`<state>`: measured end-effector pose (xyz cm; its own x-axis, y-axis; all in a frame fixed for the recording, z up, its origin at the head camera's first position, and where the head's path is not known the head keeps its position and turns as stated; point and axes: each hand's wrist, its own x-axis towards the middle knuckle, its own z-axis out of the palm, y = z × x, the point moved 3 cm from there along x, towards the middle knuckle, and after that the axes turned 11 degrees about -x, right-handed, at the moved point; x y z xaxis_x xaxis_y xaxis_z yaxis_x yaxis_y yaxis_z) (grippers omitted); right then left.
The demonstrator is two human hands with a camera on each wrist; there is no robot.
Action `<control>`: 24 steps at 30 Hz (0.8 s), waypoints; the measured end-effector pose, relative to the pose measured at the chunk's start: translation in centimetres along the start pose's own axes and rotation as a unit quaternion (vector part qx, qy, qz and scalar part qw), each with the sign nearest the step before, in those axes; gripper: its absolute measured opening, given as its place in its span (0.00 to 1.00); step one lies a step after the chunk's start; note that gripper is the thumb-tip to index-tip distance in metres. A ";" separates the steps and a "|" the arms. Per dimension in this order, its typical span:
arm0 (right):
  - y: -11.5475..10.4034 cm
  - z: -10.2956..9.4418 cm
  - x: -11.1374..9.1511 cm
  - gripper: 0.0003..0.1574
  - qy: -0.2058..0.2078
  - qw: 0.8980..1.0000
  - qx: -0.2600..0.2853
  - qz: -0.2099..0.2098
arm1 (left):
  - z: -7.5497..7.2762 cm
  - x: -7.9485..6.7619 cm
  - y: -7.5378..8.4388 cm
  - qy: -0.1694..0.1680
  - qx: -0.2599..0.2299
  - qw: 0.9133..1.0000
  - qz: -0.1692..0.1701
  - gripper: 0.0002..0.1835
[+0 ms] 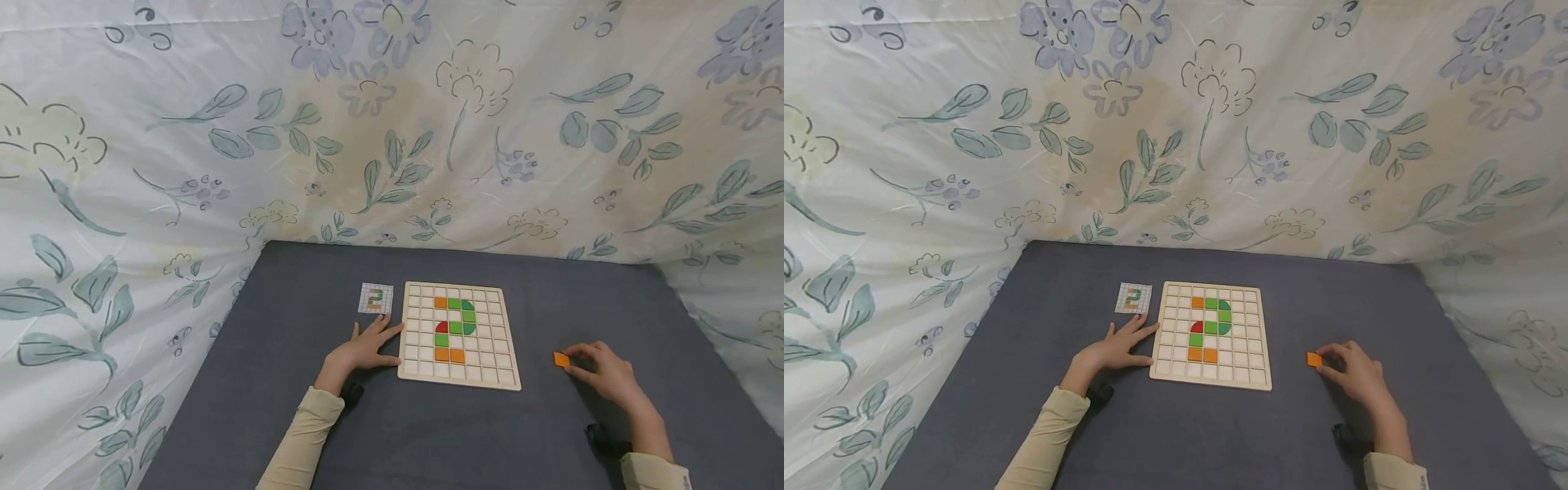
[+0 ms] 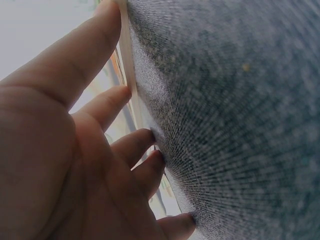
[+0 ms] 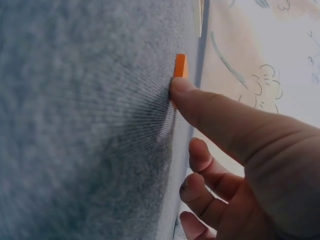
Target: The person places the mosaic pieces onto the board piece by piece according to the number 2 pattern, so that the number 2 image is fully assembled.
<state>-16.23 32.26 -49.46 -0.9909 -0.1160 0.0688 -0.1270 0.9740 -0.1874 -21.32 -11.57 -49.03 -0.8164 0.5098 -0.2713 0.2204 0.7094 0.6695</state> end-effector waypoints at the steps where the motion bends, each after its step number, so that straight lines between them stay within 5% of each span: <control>1: 0.0 0.0 0.0 0.17 0.001 1.000 -0.001 0.000 | 0.0 0.0 0.0 -0.001 0.000 1.000 -0.001 0.41; 24: -1.5 0.6 1.3 0.17 0.019 1.000 -0.009 0.000 | 0.1 0.0 0.0 0.000 0.002 1.000 0.007 0.41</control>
<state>-17.40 30.57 -49.68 -0.9884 -0.1090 0.1057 -0.1259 0.9775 -0.1692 -21.29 -11.49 -49.09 -0.8129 0.5196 -0.2629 0.2333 0.7043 0.6705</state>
